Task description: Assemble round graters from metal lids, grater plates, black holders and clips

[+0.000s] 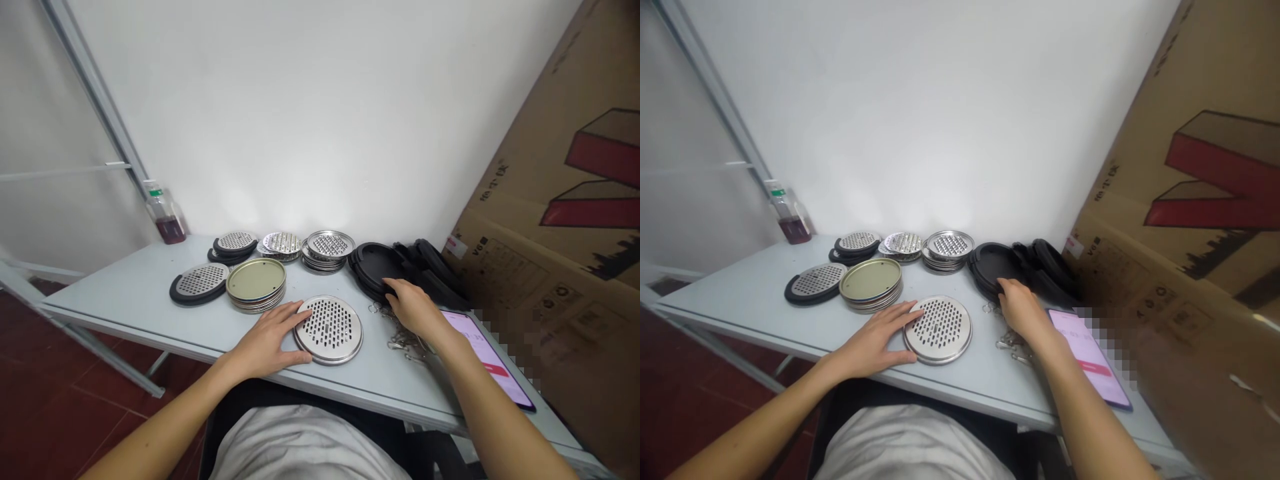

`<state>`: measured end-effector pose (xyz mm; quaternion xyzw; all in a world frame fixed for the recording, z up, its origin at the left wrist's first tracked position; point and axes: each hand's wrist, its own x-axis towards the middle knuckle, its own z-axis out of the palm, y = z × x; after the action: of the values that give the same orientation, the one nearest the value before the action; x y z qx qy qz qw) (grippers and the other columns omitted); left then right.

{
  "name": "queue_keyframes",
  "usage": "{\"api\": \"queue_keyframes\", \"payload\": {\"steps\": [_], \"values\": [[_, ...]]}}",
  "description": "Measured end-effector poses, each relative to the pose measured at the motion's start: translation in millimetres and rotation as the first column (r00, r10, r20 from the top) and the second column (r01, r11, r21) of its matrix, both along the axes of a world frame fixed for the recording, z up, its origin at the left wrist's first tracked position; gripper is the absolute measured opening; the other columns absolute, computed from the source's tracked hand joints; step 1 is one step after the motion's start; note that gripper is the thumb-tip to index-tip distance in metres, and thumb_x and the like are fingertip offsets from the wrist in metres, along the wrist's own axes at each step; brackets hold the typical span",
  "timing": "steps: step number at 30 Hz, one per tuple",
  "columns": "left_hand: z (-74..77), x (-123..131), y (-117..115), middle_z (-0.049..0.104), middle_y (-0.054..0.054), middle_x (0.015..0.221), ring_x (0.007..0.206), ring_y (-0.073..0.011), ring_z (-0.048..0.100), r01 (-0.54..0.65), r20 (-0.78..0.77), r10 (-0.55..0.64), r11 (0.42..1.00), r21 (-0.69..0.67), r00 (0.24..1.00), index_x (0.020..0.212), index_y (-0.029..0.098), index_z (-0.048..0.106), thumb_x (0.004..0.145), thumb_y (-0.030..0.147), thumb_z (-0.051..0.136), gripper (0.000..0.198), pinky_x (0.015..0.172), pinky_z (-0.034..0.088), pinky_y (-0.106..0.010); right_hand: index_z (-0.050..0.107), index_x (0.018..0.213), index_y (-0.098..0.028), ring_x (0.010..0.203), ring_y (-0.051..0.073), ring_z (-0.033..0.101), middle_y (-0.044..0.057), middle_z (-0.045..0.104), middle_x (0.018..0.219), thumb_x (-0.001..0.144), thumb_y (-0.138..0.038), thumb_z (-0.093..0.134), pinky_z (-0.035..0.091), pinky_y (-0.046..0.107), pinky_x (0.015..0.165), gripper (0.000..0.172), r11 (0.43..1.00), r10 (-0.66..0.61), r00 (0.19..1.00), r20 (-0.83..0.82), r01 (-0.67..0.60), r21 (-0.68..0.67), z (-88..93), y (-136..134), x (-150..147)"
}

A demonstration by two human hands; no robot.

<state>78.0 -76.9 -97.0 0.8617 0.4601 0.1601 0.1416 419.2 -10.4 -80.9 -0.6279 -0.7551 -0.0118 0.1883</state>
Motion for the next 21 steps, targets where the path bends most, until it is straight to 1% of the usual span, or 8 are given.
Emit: {"api": "queue_keyframes", "payload": {"steps": [2, 5, 8, 13, 15, 18, 21], "values": [[-0.3, 0, 0, 0.032, -0.007, 0.161, 0.146, -0.0335, 0.031, -0.002, 0.001, 0.002, 1.000, 0.001, 1.000, 0.151, 0.035, 0.037, 0.081, 0.066, 0.065, 0.081, 0.118, 0.029, -0.055, 0.062, 0.129, -0.010, 0.104, 0.033, 0.067, 0.019, 0.068, 0.116, 0.090, -0.016, 0.052, 0.051, 0.041, 0.086, 0.040, 1.000, -0.016, 1.000, 0.014, 0.016, 0.002, 1.6, 3, 1], [-0.1, 0, 0, 0.031, -0.007, 0.161, 0.147, -0.0333, 0.031, -0.002, -0.002, 0.002, 1.000, 0.002, 1.000, 0.151, 0.034, 0.037, 0.081, 0.066, 0.064, 0.082, 0.118, 0.029, -0.054, 0.062, 0.130, -0.012, 0.097, 0.031, 0.068, 0.016, 0.068, 0.107, 0.088, -0.019, 0.059, 0.051, 0.038, 0.081, 0.042, 0.999, -0.038, 0.999, 0.025, 0.037, 0.019, 3.7, 3, 1], [0.5, 0, 0, 0.031, -0.007, 0.161, 0.147, -0.0327, 0.031, 0.001, -0.006, -0.001, 1.000, 0.006, 1.000, 0.151, 0.034, 0.037, 0.081, 0.067, 0.064, 0.082, 0.118, 0.029, -0.053, 0.063, 0.129, -0.016, 0.091, 0.028, 0.067, 0.013, 0.066, 0.104, 0.087, -0.022, 0.061, 0.050, 0.036, 0.076, 0.042, 0.997, -0.066, 0.997, 0.027, 0.065, 0.052, 5.8, 0, -2], [0.9, 0, 0, 0.031, -0.006, 0.161, 0.147, -0.0320, 0.031, -0.001, -0.009, 0.001, 1.000, 0.006, 1.000, 0.151, 0.035, 0.037, 0.081, 0.067, 0.063, 0.082, 0.118, 0.029, -0.052, 0.069, 0.118, -0.023, 0.085, 0.024, 0.066, 0.008, 0.066, 0.103, 0.087, -0.023, 0.062, 0.047, 0.032, 0.068, 0.033, 0.989, -0.100, 0.995, 0.014, 0.097, 0.115, 8.9, -9, -7], [0.8, 1, 0, 0.031, -0.006, 0.161, 0.147, -0.0320, 0.031, -0.001, -0.013, 0.001, 1.000, 0.004, 1.000, 0.151, 0.034, 0.037, 0.081, 0.068, 0.063, 0.082, 0.118, 0.029, -0.052, 0.070, 0.116, -0.024, 0.084, 0.023, 0.066, 0.006, 0.066, 0.102, 0.086, -0.023, 0.061, 0.048, 0.032, 0.068, 0.031, 0.984, -0.093, 0.996, -0.002, 0.092, 0.155, 7.4, -15, -9], [0.7, 1, 0, 0.030, -0.007, 0.161, 0.147, -0.0324, 0.031, 0.001, -0.011, -0.001, 1.000, 0.004, 1.000, 0.151, 0.034, 0.037, 0.081, 0.069, 0.063, 0.083, 0.118, 0.029, -0.051, 0.071, 0.114, -0.022, 0.080, 0.021, 0.067, 0.005, 0.068, 0.100, 0.086, -0.024, 0.061, 0.049, 0.031, 0.068, 0.030, 0.964, -0.038, 0.998, -0.060, 0.052, 0.260, 2.3, -27, -11], [0.6, 1, 0, 0.031, -0.007, 0.161, 0.147, -0.0328, 0.031, -0.006, -0.011, 0.006, 1.000, 0.003, 1.000, 0.151, 0.034, 0.037, 0.080, 0.069, 0.063, 0.083, 0.118, 0.029, -0.052, 0.071, 0.112, -0.022, 0.074, 0.019, 0.066, 0.004, 0.068, 0.097, 0.088, -0.026, 0.059, 0.049, 0.031, 0.065, 0.027, 0.950, 0.021, 0.994, -0.103, 0.012, 0.311, -1.0, -44, -13]]}}
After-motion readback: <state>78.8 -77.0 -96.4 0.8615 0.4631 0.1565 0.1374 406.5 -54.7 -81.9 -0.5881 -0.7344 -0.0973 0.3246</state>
